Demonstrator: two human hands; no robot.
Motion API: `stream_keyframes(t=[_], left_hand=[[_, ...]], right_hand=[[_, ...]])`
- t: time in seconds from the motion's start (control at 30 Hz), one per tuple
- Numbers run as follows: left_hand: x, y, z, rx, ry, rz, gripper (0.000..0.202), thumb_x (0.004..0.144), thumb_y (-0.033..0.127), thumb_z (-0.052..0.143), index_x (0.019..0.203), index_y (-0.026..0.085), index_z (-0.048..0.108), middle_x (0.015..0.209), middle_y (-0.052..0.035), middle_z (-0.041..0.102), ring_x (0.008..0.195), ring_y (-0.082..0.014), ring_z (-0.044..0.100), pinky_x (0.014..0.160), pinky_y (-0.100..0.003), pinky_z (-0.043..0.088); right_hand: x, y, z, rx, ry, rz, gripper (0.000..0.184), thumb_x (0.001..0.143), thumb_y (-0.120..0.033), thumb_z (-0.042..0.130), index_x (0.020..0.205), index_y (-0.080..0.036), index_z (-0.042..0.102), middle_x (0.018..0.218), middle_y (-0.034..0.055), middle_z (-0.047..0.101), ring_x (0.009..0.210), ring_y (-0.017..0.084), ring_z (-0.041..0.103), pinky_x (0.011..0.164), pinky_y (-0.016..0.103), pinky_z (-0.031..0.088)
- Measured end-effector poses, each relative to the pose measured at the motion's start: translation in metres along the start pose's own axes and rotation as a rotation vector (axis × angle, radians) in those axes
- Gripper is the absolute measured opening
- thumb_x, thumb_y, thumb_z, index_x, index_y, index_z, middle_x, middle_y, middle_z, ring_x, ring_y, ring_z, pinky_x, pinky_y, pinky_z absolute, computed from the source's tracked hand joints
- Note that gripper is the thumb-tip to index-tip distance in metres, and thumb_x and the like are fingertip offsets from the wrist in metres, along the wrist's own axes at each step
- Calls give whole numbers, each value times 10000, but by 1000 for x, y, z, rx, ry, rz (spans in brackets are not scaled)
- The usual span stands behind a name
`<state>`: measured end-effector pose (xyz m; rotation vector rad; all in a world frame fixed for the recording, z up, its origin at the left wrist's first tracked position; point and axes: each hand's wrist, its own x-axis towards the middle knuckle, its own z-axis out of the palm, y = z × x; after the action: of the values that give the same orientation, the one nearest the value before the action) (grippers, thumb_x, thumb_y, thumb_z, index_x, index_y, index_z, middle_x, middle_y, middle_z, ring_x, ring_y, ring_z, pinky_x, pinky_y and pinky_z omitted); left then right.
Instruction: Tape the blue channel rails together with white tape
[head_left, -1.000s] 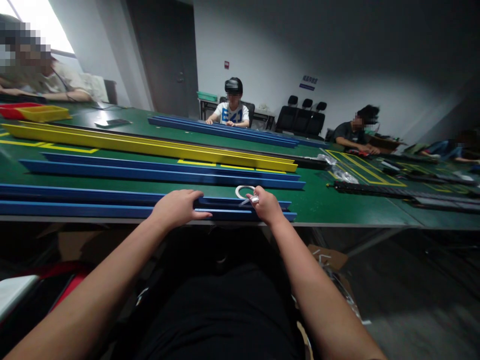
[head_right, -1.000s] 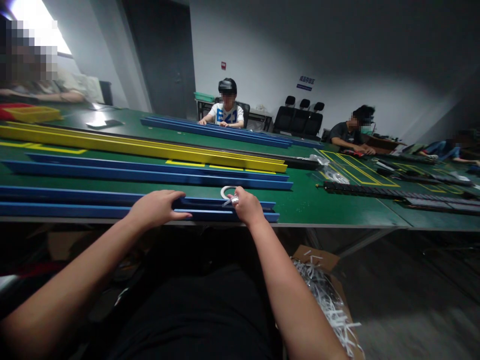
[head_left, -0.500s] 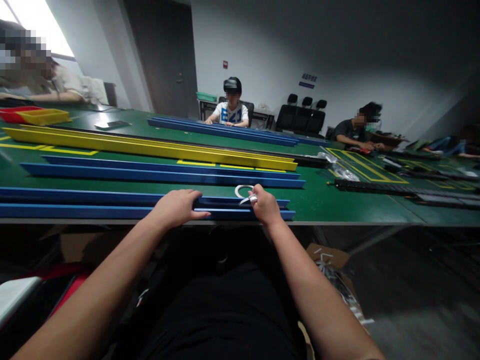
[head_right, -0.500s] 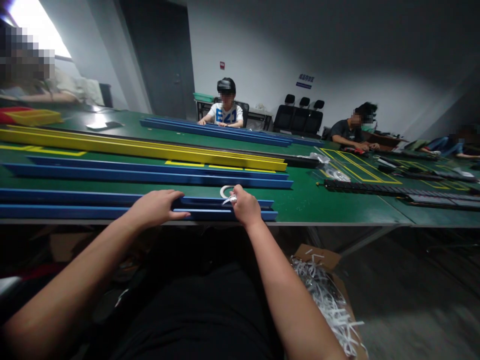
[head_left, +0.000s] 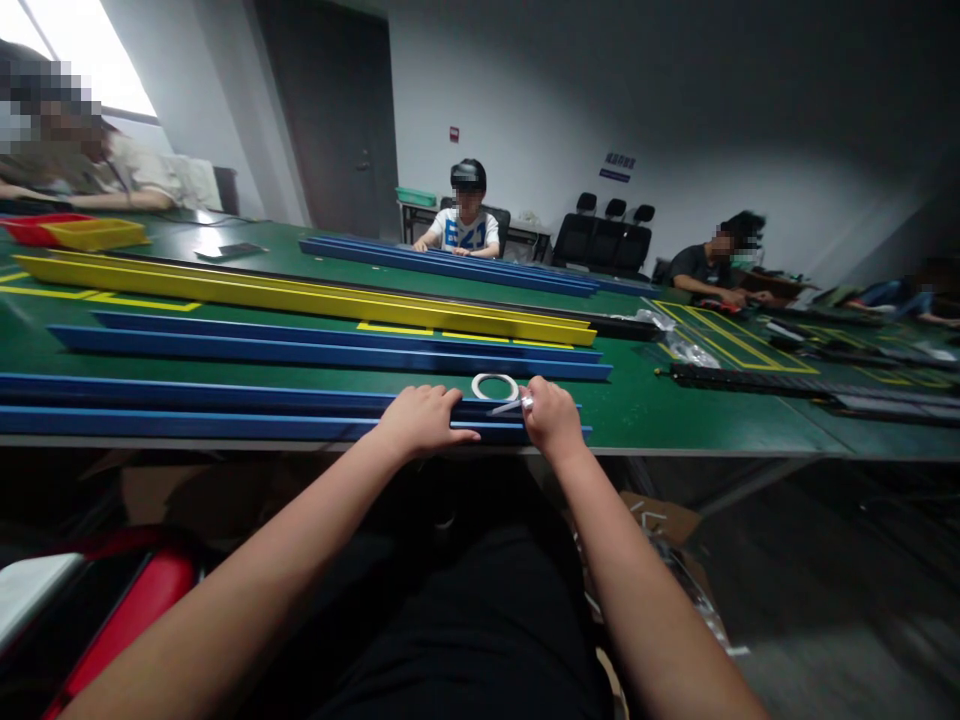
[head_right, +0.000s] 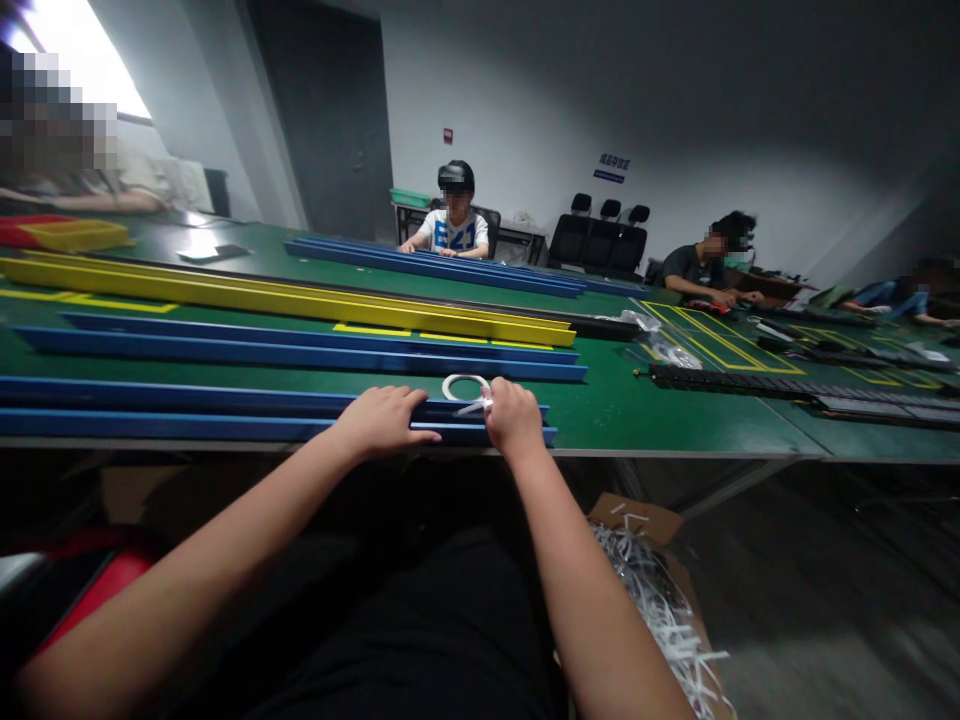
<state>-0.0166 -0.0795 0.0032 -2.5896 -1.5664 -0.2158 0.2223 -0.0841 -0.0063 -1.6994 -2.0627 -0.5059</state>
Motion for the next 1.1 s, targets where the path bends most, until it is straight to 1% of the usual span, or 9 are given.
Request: stream_keyframes(t=[0.07,0.17,0.23,0.37,0.5,0.83,0.97,1.03,1.1], left_hand=[[-1,-2,2,9,3,-6,863,688,893,368,1193,224,574,1089,-145,674,1008,-327,621,852,-402,417],[-1,-3,2,18,6,-19,835,697,890,359,1118,210,600,1034,-143,678,971,-321,627,830,-393,418],[0,-1,1,18,5,-23,824,702,887,358,1088,204,609,1014,-144,678,955,-320,628,819,-393,418],[-1,-1,1,6,2,-20,813,703,880,376,1079,203,621,1014,-145,680,951,-317,627,819,-393,417],[-11,-13,-1,9,8,-18,809,705,875,383,1111,218,623,1005,-132,689,942,-315,630,814,-393,422],[-33,-63,-8,20,-28,-75,843,681,868,425,1223,247,604,1101,-120,693,995,-323,634,842,-388,438],[-36,-70,-7,6,-23,-69,840,685,856,437,1241,247,597,1113,-118,691,1022,-326,625,869,-393,432],[-36,-70,-7,4,-20,-61,835,692,853,434,1245,247,590,1109,-117,691,1033,-320,621,885,-390,426],[-36,-70,-7,7,-23,-63,835,697,854,429,1249,246,584,1109,-117,690,1042,-317,617,893,-388,421]], right_hand=[[-2,8,-4,-9,-74,12,339,1020,-402,305,953,-187,560,865,70,687,767,193,590,664,301,267],[-5,14,-9,1,-164,-39,321,1020,-409,322,963,-204,562,866,53,700,767,184,610,652,296,260],[-6,14,-10,3,-172,-57,318,1020,-404,324,962,-204,564,869,58,703,791,186,617,659,293,264],[-6,8,-7,-16,-120,-11,344,1023,-402,299,970,-193,567,857,73,707,782,192,622,660,292,269],[-6,-6,-3,-9,-110,10,376,1022,-415,279,993,-188,578,850,80,713,754,194,627,654,287,285],[10,-58,4,83,-127,-58,399,1020,-406,249,1050,-187,581,889,102,709,799,215,646,697,300,363],[13,-55,4,270,-93,-49,346,1008,-383,298,1047,-209,594,918,93,700,863,215,634,747,302,407],[14,-47,2,449,-56,-71,281,985,-335,353,1038,-216,602,998,89,692,937,208,619,797,303,427],[15,-35,0,693,-74,-43,257,958,-312,391,1104,-219,581,1024,80,686,888,187,625,768,298,456]])
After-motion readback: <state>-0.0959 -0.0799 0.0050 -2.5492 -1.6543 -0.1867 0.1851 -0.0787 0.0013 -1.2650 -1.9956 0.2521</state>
